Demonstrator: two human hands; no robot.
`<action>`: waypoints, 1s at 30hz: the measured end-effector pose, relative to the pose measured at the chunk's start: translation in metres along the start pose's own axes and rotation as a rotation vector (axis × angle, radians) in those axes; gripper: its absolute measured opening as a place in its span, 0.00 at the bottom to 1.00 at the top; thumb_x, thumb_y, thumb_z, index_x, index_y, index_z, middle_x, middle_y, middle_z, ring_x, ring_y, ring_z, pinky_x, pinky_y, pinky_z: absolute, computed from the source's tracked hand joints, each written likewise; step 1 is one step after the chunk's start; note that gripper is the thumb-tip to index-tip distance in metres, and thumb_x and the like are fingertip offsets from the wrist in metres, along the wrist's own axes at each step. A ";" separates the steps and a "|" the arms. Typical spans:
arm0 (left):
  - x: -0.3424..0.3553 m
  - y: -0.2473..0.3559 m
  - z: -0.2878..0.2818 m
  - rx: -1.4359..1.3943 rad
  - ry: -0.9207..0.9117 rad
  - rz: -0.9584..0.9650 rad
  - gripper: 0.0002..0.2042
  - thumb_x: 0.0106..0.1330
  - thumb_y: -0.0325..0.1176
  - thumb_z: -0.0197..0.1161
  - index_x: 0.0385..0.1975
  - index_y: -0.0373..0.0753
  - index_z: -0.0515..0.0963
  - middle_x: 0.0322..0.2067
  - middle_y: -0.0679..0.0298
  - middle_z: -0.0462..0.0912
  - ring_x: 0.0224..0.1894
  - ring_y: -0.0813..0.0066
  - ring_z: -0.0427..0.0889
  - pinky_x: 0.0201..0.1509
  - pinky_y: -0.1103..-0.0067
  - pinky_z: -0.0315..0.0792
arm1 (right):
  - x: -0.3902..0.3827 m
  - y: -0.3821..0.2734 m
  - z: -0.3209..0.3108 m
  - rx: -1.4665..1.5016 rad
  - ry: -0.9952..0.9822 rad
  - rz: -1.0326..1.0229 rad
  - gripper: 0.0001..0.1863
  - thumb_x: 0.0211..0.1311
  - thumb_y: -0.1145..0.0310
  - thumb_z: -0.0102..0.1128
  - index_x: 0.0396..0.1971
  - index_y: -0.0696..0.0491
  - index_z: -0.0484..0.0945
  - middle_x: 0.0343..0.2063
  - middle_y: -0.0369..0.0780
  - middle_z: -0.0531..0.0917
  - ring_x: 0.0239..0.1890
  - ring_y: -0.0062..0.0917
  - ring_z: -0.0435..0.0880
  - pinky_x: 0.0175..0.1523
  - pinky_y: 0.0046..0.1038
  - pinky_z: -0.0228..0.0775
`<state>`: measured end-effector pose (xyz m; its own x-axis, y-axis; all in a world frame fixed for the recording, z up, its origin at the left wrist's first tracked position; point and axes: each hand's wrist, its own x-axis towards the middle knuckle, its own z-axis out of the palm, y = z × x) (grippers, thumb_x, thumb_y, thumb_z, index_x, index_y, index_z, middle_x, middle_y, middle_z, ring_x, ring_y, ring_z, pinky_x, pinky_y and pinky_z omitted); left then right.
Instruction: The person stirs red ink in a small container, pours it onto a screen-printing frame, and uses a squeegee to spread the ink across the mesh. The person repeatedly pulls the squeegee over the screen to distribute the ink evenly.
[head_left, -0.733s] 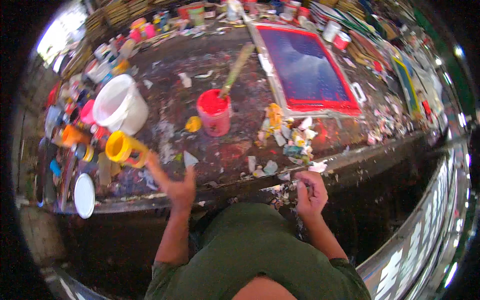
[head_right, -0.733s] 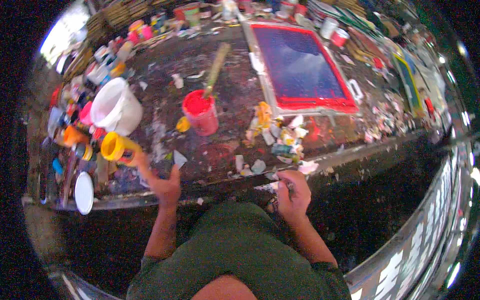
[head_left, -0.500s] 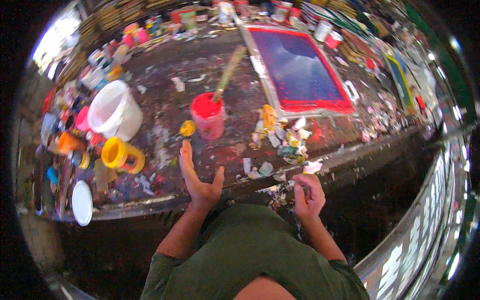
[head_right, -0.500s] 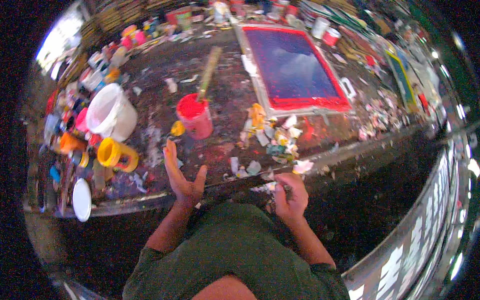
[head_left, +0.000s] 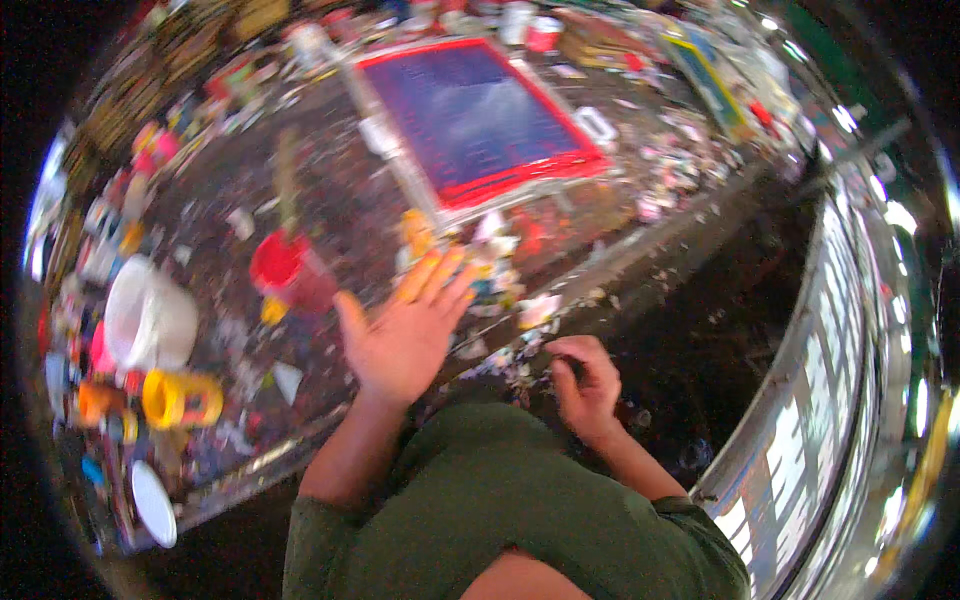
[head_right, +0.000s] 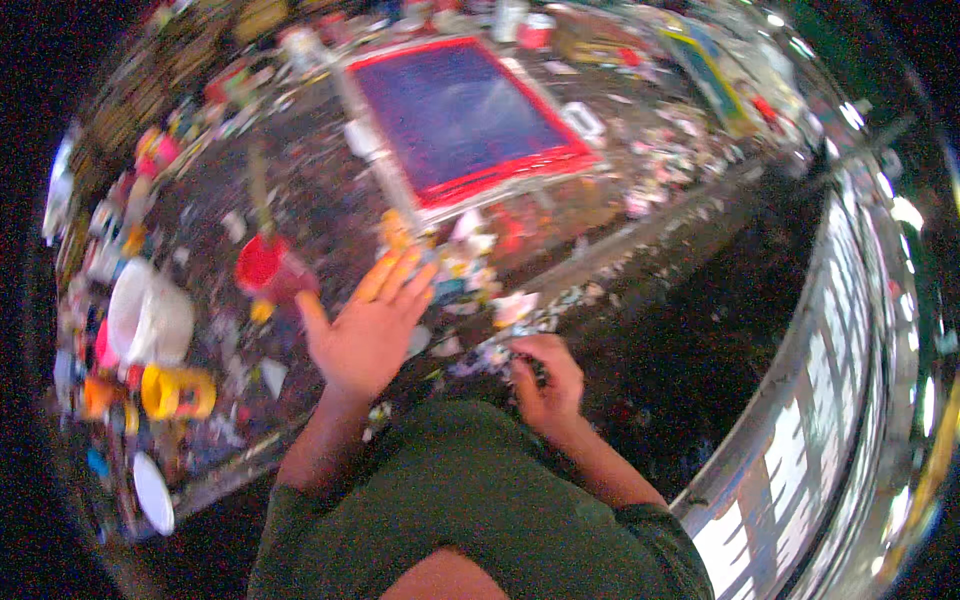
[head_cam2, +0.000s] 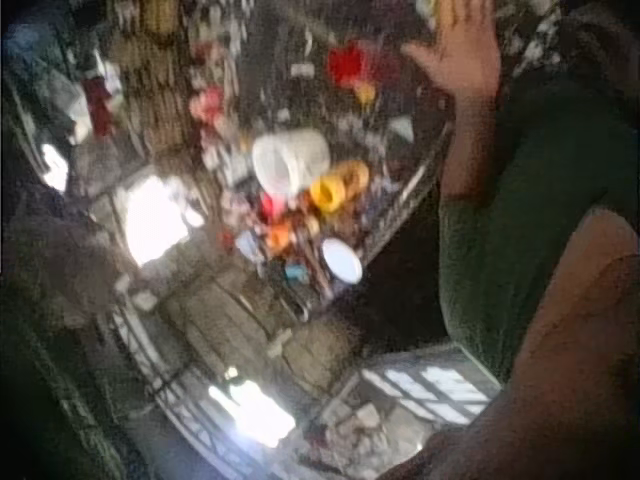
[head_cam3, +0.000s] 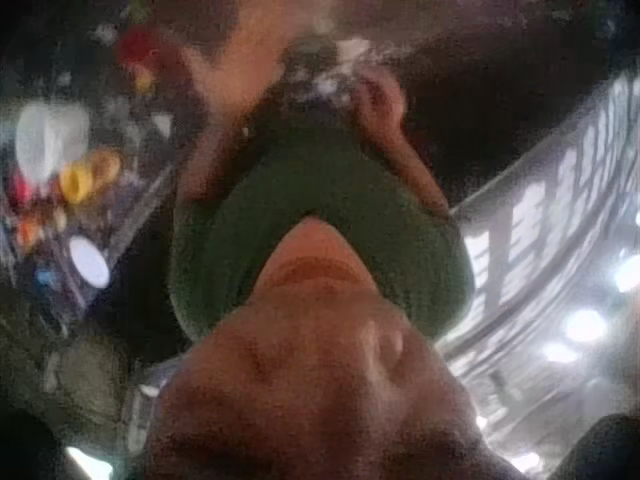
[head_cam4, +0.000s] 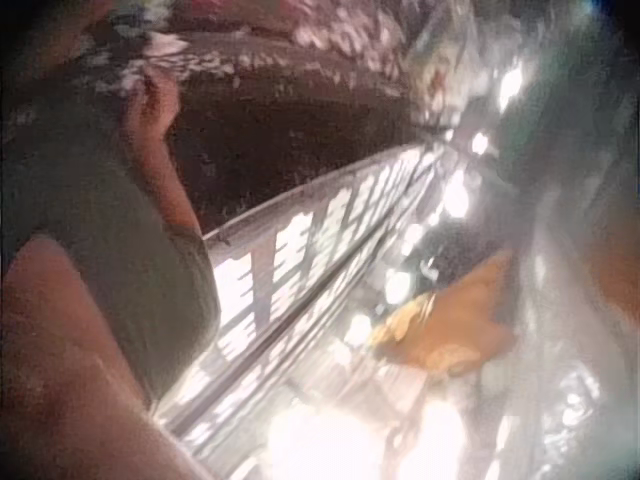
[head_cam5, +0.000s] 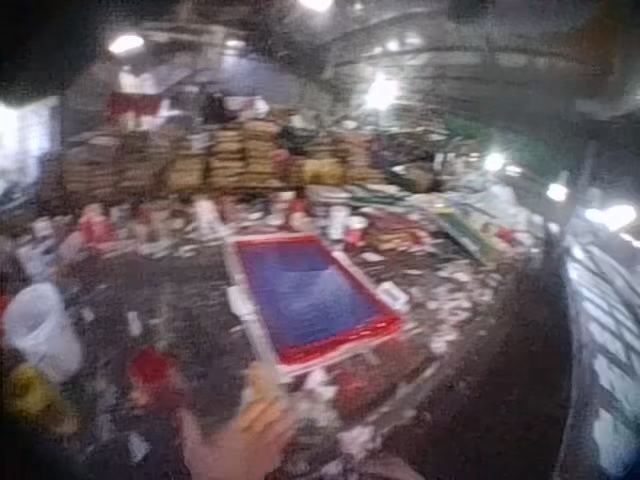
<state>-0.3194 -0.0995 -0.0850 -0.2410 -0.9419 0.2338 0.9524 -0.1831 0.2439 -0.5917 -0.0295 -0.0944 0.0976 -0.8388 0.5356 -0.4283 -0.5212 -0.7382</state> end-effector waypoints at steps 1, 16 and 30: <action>0.007 -0.010 0.002 0.053 -0.013 -0.008 0.63 0.70 0.86 0.41 0.85 0.28 0.52 0.87 0.39 0.46 0.88 0.34 0.45 0.90 0.51 0.38 | 0.000 0.007 -0.008 0.006 0.015 -0.005 0.14 0.70 0.85 0.64 0.52 0.59 0.85 0.48 0.45 0.89 0.50 0.32 0.88 0.58 0.32 0.79; 0.159 -0.247 0.032 1.470 -0.417 0.079 0.50 0.82 0.69 0.44 0.86 0.27 0.52 0.87 0.43 0.51 0.89 0.51 0.48 0.90 0.55 0.38 | -0.011 0.150 -0.242 -0.080 0.287 0.039 0.14 0.71 0.84 0.66 0.53 0.58 0.85 0.48 0.46 0.89 0.48 0.33 0.89 0.55 0.33 0.81; 0.397 -0.474 -0.009 2.019 -0.735 0.396 0.43 0.79 0.51 0.63 0.82 0.24 0.57 0.85 0.40 0.53 0.87 0.41 0.52 0.89 0.53 0.49 | -0.115 0.186 -0.399 -0.253 0.839 0.399 0.07 0.78 0.76 0.62 0.51 0.58 0.83 0.49 0.43 0.85 0.49 0.29 0.86 0.57 0.29 0.79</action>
<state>-0.8653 -0.3887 -0.1160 -0.6117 -0.5112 0.6037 -0.3484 0.8593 0.3746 -1.0411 0.0329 -0.1297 -0.7296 -0.5099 0.4558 -0.4816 -0.0902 -0.8717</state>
